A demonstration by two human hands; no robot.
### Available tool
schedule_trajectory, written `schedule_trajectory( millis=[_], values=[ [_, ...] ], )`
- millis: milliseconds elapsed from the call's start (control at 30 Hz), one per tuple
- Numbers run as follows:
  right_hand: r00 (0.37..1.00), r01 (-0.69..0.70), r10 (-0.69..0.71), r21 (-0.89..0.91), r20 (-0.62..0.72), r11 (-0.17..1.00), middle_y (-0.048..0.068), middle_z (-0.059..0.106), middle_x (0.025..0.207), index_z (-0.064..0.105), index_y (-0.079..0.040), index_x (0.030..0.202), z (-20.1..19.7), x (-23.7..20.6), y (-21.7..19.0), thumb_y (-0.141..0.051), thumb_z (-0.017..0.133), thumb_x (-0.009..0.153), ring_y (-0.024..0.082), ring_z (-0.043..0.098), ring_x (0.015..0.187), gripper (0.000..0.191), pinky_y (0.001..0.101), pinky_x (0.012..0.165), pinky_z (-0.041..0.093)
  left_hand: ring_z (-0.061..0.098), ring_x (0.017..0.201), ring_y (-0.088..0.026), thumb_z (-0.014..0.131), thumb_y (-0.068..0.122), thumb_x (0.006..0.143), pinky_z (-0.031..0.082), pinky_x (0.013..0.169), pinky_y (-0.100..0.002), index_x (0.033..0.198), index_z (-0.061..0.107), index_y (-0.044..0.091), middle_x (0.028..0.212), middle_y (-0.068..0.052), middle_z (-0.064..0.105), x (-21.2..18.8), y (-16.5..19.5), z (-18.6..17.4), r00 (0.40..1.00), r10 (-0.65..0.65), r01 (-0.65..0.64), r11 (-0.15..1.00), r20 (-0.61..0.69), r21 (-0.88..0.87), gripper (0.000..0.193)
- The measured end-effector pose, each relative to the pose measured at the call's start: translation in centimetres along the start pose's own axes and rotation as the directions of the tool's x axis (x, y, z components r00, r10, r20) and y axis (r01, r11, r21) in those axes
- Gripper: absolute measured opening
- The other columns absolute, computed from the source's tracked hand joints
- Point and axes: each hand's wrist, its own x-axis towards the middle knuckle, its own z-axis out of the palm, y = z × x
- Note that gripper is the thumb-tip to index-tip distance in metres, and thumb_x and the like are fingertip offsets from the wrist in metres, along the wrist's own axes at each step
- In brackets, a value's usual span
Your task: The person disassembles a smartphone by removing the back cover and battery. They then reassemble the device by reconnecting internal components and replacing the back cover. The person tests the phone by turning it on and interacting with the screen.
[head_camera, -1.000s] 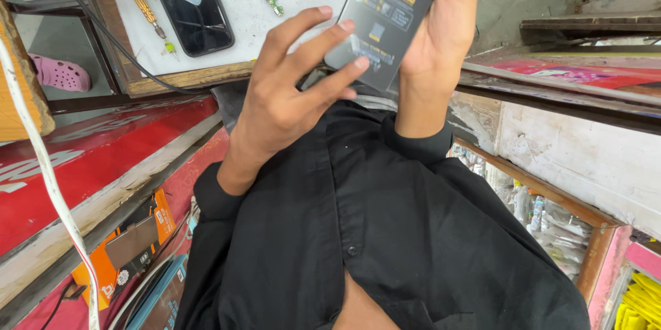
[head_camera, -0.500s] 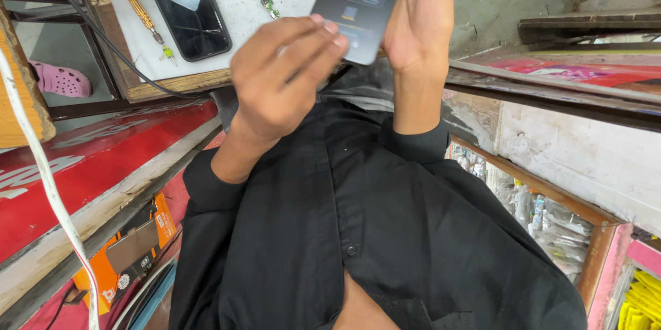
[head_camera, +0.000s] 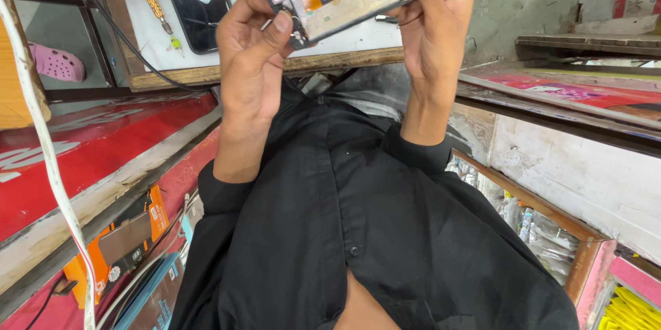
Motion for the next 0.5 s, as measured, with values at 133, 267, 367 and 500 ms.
schedule_trajectory(
  millis=[133,267,367,500],
  values=[
    [0.999,0.034,-0.034,-0.009,0.038,0.999,0.015,0.072,0.105,0.055,0.005,0.129,-0.2,-0.4,-0.6,-0.014,0.061,0.117,0.021,0.074,0.085,0.023,0.0334,0.074,0.064,0.059,0.085,-0.007,0.078,0.01,0.102,0.044,0.071,-0.021,0.108,0.063,0.003,0.1,-0.004,0.068,-0.4,0.2,0.2,1.0,-0.019,0.019,1.0,0.004,0.016,0.018],
    [0.998,0.032,-0.032,-0.003,0.06,0.999,0.015,0.071,0.106,0.056,0.005,0.129,-0.4,-0.6,-1.2,-0.014,0.06,0.118,0.021,0.073,0.085,0.023,0.0334,0.073,0.063,0.063,0.089,-0.008,0.078,0.01,0.102,0.05,0.079,-0.023,0.112,0.069,-0.001,0.102,-0.005,0.071,-1.1,0.0,0.5,0.999,0.031,-0.032,0.997,0.014,0.074,0.018],
    [0.998,0.02,-0.023,0.048,0.054,0.999,0.015,0.071,0.108,0.057,0.004,0.132,-0.4,-0.6,-1.4,-0.014,0.059,0.116,0.02,0.073,0.088,0.025,0.0332,0.076,0.062,0.064,0.088,-0.009,0.078,0.009,0.103,0.052,0.082,-0.023,0.111,0.07,-0.003,0.103,-0.005,0.072,-1.7,-0.2,0.6,0.997,0.077,-0.076,0.992,-0.004,0.1,0.016],
    [0.999,-0.023,0.027,0.071,-0.046,0.997,0.017,0.07,0.107,0.058,0.009,0.126,-0.5,-0.8,-1.5,-0.014,0.057,0.112,0.021,0.073,0.091,0.027,0.034,0.081,0.062,0.068,0.089,-0.011,0.079,0.009,0.1,0.056,0.077,-0.025,0.106,0.07,-0.003,0.101,-0.007,0.074,-1.9,-0.4,-0.1,0.999,0.05,-0.049,0.995,-0.014,0.083,0.017]
  ],
)
